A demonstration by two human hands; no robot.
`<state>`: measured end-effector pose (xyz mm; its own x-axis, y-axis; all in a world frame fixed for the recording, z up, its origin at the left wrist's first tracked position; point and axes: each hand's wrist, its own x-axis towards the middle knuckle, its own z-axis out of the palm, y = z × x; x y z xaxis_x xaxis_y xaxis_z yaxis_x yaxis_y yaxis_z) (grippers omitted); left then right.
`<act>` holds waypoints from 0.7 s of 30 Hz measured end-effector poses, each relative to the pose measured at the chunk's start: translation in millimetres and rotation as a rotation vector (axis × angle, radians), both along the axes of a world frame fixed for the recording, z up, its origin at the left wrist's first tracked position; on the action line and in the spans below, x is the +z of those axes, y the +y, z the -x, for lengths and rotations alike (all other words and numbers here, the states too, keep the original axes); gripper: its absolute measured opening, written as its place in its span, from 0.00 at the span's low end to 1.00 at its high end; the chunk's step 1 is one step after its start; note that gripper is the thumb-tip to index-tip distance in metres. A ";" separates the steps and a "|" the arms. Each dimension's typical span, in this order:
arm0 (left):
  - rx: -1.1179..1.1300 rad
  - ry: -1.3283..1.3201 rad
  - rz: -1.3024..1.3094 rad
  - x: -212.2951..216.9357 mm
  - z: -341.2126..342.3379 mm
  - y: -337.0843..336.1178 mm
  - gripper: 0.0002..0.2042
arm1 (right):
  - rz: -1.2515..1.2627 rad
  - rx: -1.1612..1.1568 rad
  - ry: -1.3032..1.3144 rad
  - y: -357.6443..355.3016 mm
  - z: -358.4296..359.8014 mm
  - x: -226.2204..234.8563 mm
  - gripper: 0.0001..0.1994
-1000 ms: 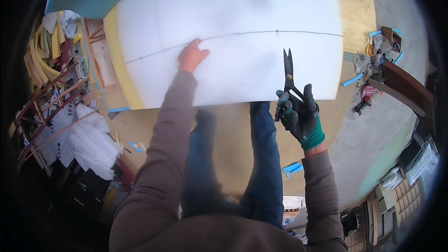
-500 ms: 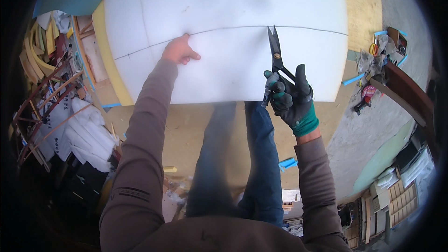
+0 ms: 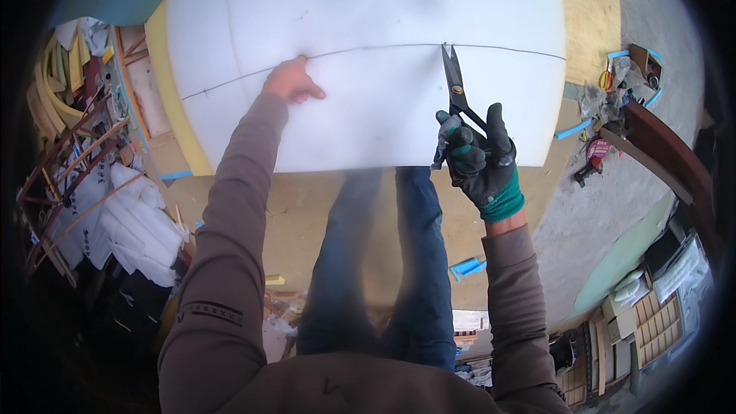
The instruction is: The person uses shears to cut a marked line on a white sheet placed on a blue and yellow workbench. They then pick up a large piece of white fiberglass mat, unfold it, and lay it over the workbench, smoothing it with both hands. The person repeats this process with a second piece of fiberglass, aligning and smoothing it over the first layer.
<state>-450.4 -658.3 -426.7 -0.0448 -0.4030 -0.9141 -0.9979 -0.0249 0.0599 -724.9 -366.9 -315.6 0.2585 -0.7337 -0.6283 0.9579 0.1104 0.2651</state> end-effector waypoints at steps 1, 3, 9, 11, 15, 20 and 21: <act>-0.027 -0.002 0.007 -1.5 -1.5 1.5 0.46 | 0.026 0.008 -0.018 -0.8 1.8 -1.1 0.48; -0.067 -0.008 0.053 -3.4 -6.7 9.5 0.45 | 0.012 0.008 -0.038 -4.2 5.3 0.4 0.44; -0.204 0.171 0.583 7.9 -3.8 79.2 0.39 | -0.152 -0.022 0.027 -22.1 16.0 16.4 0.45; 0.046 0.369 0.434 11.8 33.2 107.4 0.31 | -0.138 -0.023 0.005 -27.0 19.0 17.8 0.44; 0.768 0.767 -0.213 24.6 131.7 150.2 0.28 | -0.117 -0.079 -0.031 -28.7 22.0 18.4 0.42; 1.059 0.817 -0.422 16.5 194.7 165.1 0.21 | -0.169 -0.092 -0.030 -25.5 25.4 20.0 0.40; 1.051 0.860 -0.414 13.5 196.7 165.4 0.20 | -0.172 -0.087 -0.044 -25.6 26.6 20.0 0.40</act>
